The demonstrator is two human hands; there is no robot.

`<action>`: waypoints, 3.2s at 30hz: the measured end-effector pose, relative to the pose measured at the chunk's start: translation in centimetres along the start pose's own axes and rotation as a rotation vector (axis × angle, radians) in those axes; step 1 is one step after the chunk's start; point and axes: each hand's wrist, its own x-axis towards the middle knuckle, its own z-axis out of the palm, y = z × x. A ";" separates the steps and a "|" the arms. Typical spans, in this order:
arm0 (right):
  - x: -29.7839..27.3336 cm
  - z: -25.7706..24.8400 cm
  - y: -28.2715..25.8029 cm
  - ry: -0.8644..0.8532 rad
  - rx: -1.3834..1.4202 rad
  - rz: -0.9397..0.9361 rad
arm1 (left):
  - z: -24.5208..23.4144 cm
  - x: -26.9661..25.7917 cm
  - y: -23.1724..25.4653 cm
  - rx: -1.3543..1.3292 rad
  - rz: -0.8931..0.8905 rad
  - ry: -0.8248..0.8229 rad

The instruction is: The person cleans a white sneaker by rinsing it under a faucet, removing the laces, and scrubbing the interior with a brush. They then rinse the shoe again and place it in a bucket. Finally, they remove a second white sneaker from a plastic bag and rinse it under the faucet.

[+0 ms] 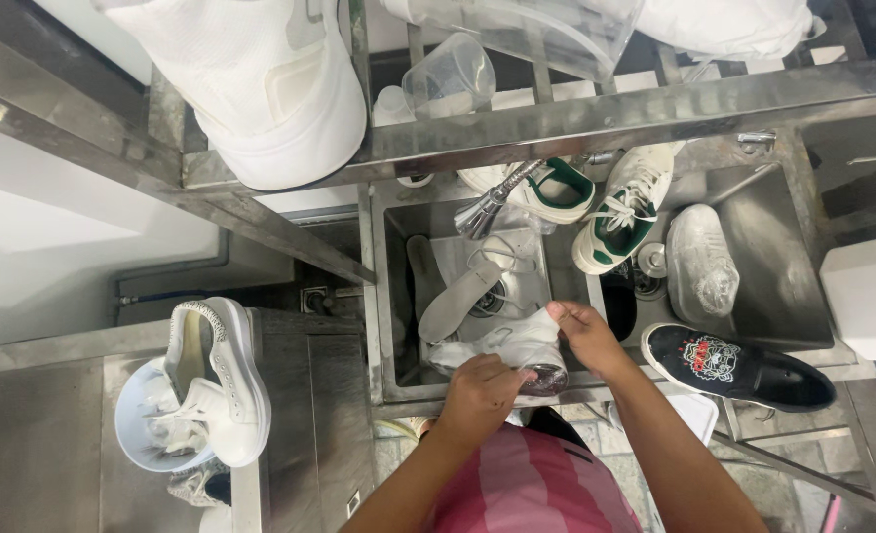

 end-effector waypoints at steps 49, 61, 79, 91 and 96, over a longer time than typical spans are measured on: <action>-1.7 6.0 -4.0 0.336 0.050 -0.110 | -1.0 1.2 1.0 0.213 -0.406 -0.220; -1.3 5.9 -6.2 0.344 0.161 -0.150 | -1.0 1.2 -0.2 0.186 -0.165 -0.024; -2.2 -3.9 -5.9 0.392 0.787 -0.005 | -3.2 -4.9 -9.7 0.278 0.090 -0.254; -2.5 -6.5 -5.1 0.461 1.020 0.122 | -4.7 0.3 -6.5 0.239 -0.623 -0.568; -2.1 -4.5 -4.2 0.487 0.913 0.129 | -1.9 0.8 -4.6 0.225 0.132 -0.203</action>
